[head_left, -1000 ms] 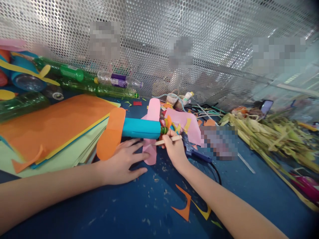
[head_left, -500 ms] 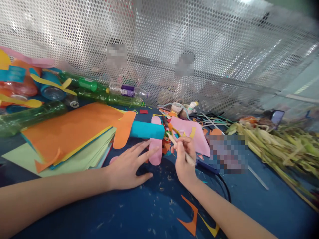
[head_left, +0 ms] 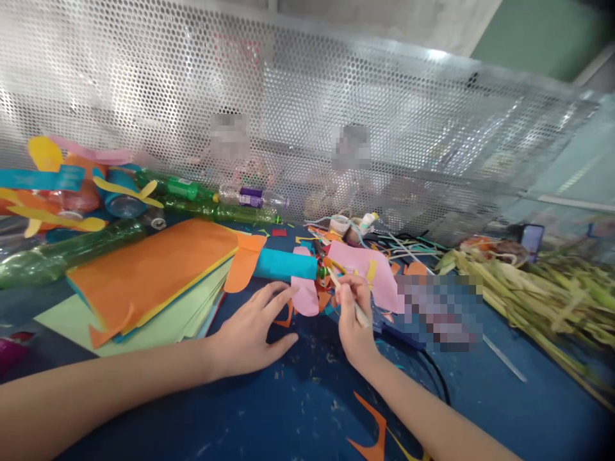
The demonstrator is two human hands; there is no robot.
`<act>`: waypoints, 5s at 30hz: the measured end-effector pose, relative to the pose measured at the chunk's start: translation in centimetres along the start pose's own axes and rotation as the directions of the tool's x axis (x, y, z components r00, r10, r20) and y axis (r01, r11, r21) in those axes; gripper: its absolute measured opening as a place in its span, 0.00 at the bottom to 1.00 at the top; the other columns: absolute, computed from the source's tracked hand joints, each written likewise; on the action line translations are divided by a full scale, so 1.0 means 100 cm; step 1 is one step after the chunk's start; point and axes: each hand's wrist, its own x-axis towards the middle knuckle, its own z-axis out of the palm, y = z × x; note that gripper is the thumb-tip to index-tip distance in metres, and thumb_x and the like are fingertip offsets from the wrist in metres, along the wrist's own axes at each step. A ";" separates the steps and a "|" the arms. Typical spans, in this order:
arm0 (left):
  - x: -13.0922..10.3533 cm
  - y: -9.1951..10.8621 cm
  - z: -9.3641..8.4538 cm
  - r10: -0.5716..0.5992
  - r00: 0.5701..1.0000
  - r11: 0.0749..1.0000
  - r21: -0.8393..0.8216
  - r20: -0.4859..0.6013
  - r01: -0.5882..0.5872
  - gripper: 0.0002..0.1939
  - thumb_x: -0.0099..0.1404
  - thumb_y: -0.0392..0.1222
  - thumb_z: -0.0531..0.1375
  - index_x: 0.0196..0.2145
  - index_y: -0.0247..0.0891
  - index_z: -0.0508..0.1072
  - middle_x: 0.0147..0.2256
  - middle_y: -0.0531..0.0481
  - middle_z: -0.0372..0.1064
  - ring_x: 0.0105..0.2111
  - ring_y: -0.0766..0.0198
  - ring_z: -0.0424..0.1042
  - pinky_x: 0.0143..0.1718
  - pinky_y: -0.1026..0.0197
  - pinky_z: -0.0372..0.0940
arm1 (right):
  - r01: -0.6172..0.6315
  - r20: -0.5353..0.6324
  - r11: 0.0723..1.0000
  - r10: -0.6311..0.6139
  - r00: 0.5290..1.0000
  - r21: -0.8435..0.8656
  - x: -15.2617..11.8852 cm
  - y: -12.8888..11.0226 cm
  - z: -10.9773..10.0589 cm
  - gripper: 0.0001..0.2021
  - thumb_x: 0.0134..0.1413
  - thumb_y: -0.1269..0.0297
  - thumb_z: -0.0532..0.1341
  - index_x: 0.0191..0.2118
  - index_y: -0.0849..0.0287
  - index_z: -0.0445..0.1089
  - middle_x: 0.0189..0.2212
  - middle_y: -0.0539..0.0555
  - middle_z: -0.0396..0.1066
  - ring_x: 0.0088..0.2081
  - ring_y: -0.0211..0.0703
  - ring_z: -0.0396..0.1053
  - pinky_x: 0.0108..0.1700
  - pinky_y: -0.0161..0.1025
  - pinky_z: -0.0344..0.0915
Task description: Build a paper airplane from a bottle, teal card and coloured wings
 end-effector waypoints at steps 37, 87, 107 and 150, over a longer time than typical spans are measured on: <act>0.044 -0.104 -0.040 -0.410 0.912 0.577 -0.771 0.012 0.269 0.43 0.53 0.45 0.65 0.60 0.49 0.47 0.51 0.46 0.65 0.48 0.53 0.67 0.49 0.47 0.63 | 0.089 0.007 0.994 -0.089 0.996 -0.056 0.001 0.002 -0.003 0.07 0.63 0.59 0.50 0.39 0.55 0.60 0.34 0.51 0.61 0.35 0.41 0.62 0.41 0.41 0.61; 0.039 -0.064 -0.006 -0.350 0.936 0.552 -0.814 -0.029 0.181 0.28 0.55 0.46 0.64 0.51 0.44 0.60 0.51 0.46 0.65 0.51 0.52 0.66 0.50 0.51 0.64 | 0.732 0.553 0.678 -0.633 0.542 0.059 -0.016 -0.026 0.000 0.07 0.56 0.66 0.56 0.41 0.56 0.63 0.29 0.53 0.65 0.31 0.42 0.66 0.34 0.40 0.65; 0.033 -0.063 -0.003 -0.175 0.981 0.474 -0.867 0.081 0.156 0.25 0.61 0.45 0.60 0.54 0.49 0.58 0.53 0.47 0.64 0.53 0.52 0.64 0.55 0.48 0.59 | 0.335 0.523 0.941 -0.310 0.794 0.048 -0.023 -0.029 0.001 0.05 0.57 0.70 0.54 0.39 0.56 0.62 0.33 0.54 0.67 0.41 0.45 0.68 0.45 0.45 0.66; 0.033 -0.061 -0.001 0.033 0.998 0.491 -0.870 0.059 0.036 0.23 0.65 0.43 0.57 0.56 0.46 0.57 0.57 0.45 0.57 0.58 0.52 0.57 0.58 0.46 0.54 | 0.169 0.458 0.985 -0.130 0.879 -0.044 -0.020 -0.025 0.016 0.04 0.61 0.69 0.53 0.35 0.54 0.59 0.33 0.52 0.66 0.48 0.46 0.69 0.45 0.41 0.66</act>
